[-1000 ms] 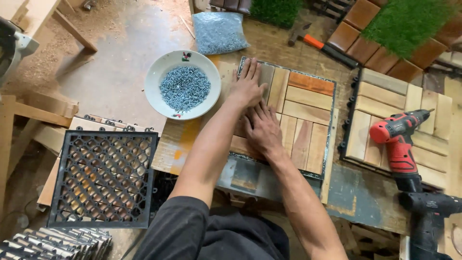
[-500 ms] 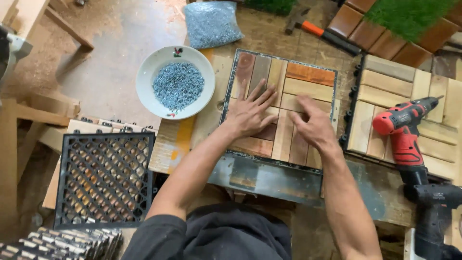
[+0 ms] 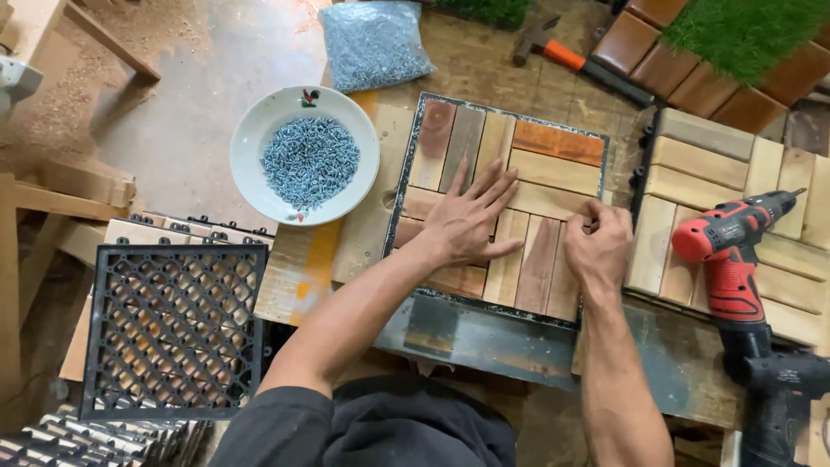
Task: Assembling interlocking wooden floor tiles by placing wood slats into a plastic grid and securing them with screws using a power drill.
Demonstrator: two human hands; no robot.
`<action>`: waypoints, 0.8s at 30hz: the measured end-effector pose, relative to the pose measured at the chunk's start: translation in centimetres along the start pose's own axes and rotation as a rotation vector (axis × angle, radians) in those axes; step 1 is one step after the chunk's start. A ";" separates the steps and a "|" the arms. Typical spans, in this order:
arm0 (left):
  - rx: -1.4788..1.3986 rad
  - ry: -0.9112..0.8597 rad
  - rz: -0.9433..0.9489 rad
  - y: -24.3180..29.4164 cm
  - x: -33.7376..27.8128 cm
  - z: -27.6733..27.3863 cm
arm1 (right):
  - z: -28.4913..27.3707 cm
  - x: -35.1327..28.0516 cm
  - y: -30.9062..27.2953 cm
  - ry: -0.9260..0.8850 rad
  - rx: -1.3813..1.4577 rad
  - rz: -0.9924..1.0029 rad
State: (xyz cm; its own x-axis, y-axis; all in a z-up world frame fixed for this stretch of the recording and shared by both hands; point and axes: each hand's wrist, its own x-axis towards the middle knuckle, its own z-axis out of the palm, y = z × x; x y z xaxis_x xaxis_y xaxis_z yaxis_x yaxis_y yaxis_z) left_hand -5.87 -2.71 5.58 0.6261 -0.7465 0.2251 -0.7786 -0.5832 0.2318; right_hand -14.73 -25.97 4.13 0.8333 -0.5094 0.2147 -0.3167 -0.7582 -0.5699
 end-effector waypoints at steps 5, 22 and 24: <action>-0.030 -0.063 -0.040 0.5 0.0 -1.1 | -4.1 3.4 -4.2 -0.246 -0.045 0.246; -0.014 -0.035 -0.055 0.7 0.1 -0.3 | -1.8 8.0 -2.9 -0.346 -0.164 0.187; -0.040 -0.028 -0.063 0.5 0.1 -0.3 | 0.6 10.9 -0.3 -0.293 -0.084 0.147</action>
State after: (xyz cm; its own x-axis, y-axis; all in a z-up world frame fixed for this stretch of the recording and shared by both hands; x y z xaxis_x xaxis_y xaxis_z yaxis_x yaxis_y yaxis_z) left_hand -6.18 -2.94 6.03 0.6722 -0.7176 0.1821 -0.7348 -0.6167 0.2822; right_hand -5.29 -31.06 6.11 0.8668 -0.4866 -0.1089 -0.4694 -0.7225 -0.5077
